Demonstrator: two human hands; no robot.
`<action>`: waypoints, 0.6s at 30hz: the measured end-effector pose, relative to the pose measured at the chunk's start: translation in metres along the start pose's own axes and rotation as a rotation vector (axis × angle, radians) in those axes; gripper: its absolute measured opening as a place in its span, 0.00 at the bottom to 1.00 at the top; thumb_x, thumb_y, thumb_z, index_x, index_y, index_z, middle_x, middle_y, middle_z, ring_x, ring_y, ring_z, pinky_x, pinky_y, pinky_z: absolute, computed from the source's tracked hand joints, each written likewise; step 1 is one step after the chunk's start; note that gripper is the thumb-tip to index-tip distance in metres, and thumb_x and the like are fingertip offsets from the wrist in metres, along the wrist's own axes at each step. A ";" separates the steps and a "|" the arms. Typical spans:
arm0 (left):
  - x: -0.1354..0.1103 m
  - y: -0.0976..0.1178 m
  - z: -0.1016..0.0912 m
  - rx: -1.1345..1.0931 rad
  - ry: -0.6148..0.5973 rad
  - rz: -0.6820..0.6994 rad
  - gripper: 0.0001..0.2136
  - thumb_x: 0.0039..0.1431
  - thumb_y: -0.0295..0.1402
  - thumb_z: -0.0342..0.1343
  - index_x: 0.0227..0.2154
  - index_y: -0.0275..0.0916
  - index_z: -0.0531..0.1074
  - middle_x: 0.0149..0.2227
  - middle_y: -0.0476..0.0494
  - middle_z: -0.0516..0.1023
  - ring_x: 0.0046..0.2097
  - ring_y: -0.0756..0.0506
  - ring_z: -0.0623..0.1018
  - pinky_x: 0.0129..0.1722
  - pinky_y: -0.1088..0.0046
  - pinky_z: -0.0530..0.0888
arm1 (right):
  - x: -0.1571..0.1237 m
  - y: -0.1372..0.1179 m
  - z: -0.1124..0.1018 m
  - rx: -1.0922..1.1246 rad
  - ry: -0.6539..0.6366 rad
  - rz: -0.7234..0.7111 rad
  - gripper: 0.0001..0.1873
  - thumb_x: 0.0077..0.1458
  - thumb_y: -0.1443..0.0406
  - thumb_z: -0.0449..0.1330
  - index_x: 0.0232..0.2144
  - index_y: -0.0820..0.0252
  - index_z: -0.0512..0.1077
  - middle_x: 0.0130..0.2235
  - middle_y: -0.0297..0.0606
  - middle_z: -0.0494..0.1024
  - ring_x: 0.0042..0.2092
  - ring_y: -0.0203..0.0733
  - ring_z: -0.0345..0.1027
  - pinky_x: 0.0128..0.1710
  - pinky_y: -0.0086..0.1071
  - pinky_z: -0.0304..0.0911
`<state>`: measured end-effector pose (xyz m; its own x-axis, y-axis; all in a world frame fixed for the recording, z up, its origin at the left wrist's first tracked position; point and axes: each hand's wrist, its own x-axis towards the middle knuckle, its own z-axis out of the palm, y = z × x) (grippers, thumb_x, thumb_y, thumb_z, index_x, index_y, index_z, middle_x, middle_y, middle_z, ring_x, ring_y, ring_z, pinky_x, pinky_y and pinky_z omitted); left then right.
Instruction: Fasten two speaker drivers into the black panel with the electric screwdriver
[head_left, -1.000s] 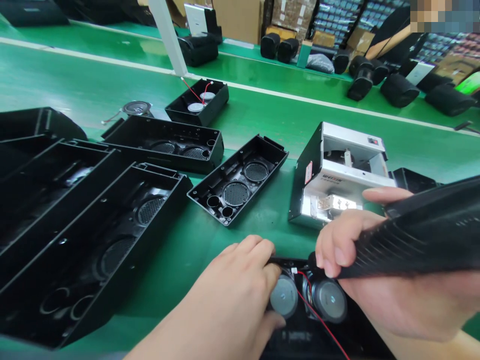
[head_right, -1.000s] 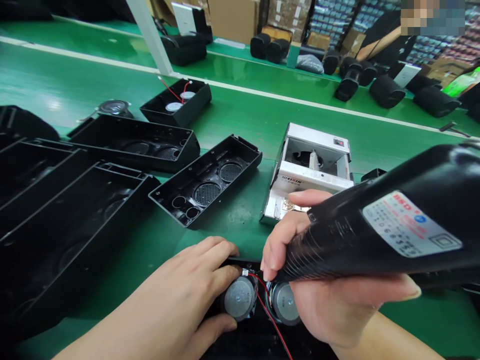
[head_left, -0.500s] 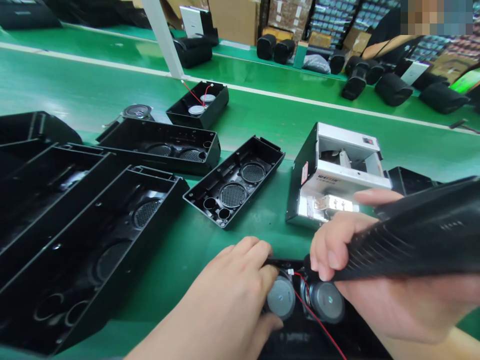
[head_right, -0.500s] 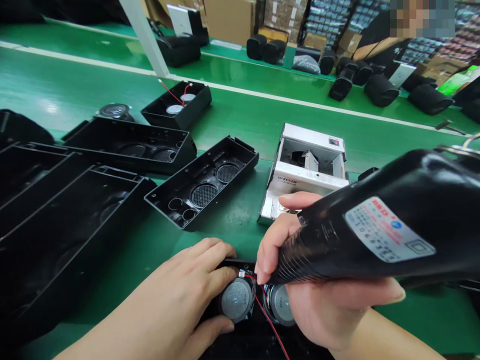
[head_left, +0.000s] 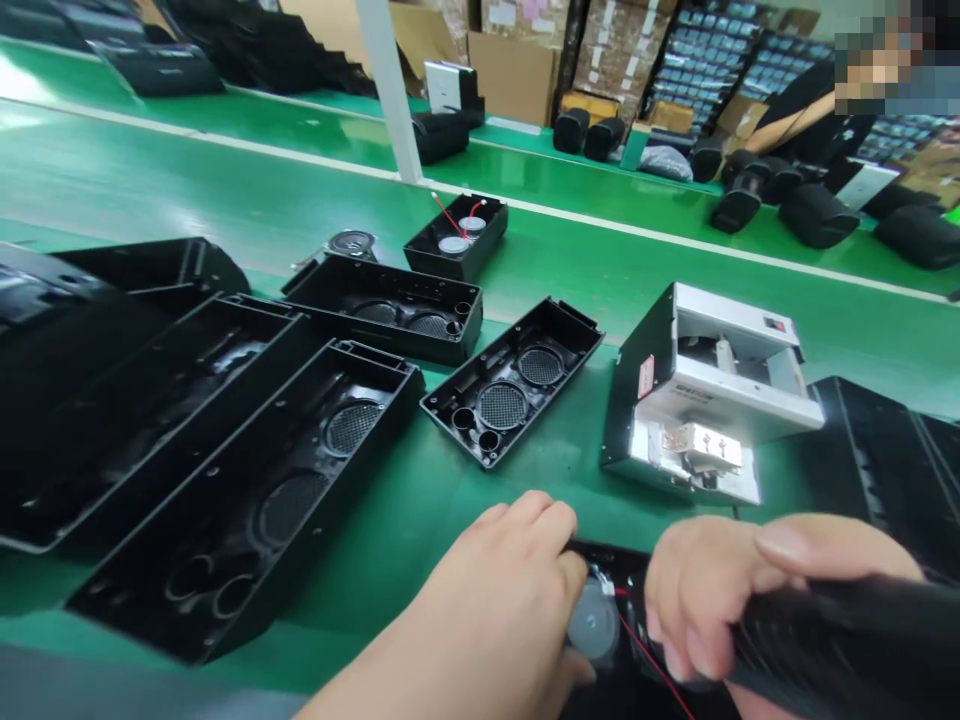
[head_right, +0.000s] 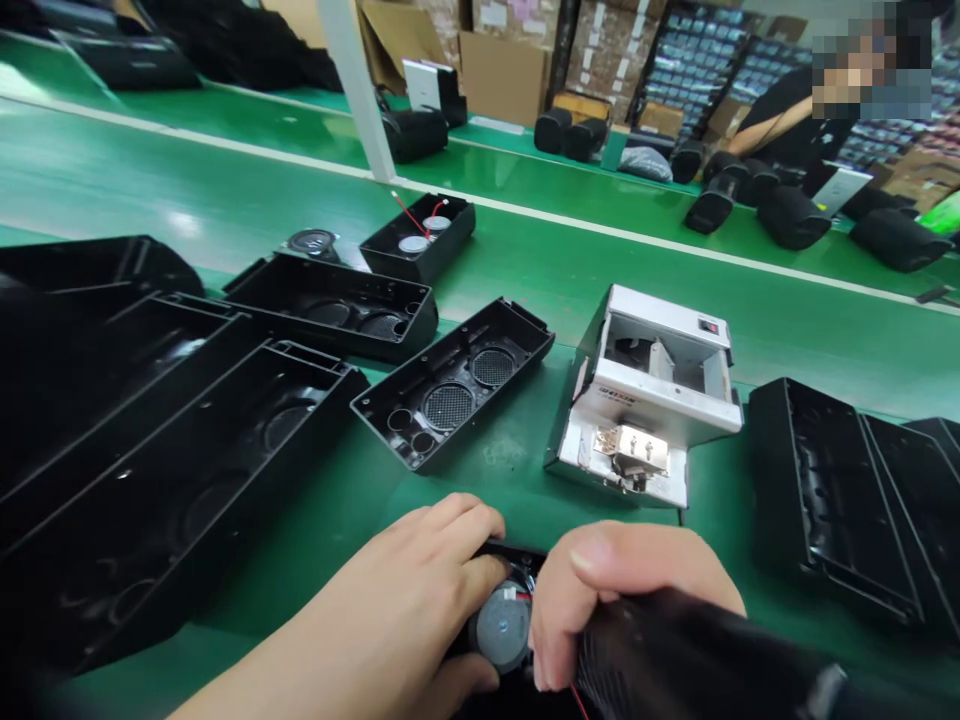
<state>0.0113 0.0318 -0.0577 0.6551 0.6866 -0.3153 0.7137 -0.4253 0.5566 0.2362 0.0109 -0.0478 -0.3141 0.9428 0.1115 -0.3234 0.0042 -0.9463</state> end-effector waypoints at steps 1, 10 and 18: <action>0.000 -0.001 0.001 -0.001 0.007 0.009 0.13 0.60 0.40 0.77 0.41 0.40 0.82 0.49 0.42 0.78 0.57 0.32 0.77 0.59 0.46 0.79 | 0.004 -0.002 -0.003 -0.030 -0.036 0.037 0.29 0.76 0.42 0.53 0.39 0.47 0.88 0.29 0.41 0.85 0.32 0.53 0.79 0.37 0.46 0.76; 0.002 -0.003 0.001 -0.025 -0.012 0.014 0.14 0.60 0.41 0.77 0.42 0.41 0.82 0.50 0.42 0.77 0.58 0.31 0.76 0.58 0.45 0.78 | 0.013 -0.002 -0.002 -0.057 0.009 -0.123 0.24 0.78 0.47 0.54 0.42 0.46 0.88 0.27 0.40 0.82 0.26 0.51 0.75 0.28 0.45 0.74; -0.003 -0.003 -0.003 -0.124 0.005 -0.001 0.14 0.57 0.37 0.78 0.42 0.41 0.82 0.53 0.44 0.78 0.59 0.33 0.75 0.61 0.47 0.76 | 0.001 -0.004 0.011 -0.136 0.246 -0.276 0.17 0.78 0.45 0.53 0.59 0.35 0.75 0.28 0.34 0.80 0.25 0.48 0.73 0.28 0.43 0.74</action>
<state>0.0058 0.0329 -0.0560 0.6526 0.6905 -0.3120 0.6781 -0.3485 0.6471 0.2270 0.0080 -0.0404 -0.0030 0.9518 0.3066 -0.2393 0.2970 -0.9244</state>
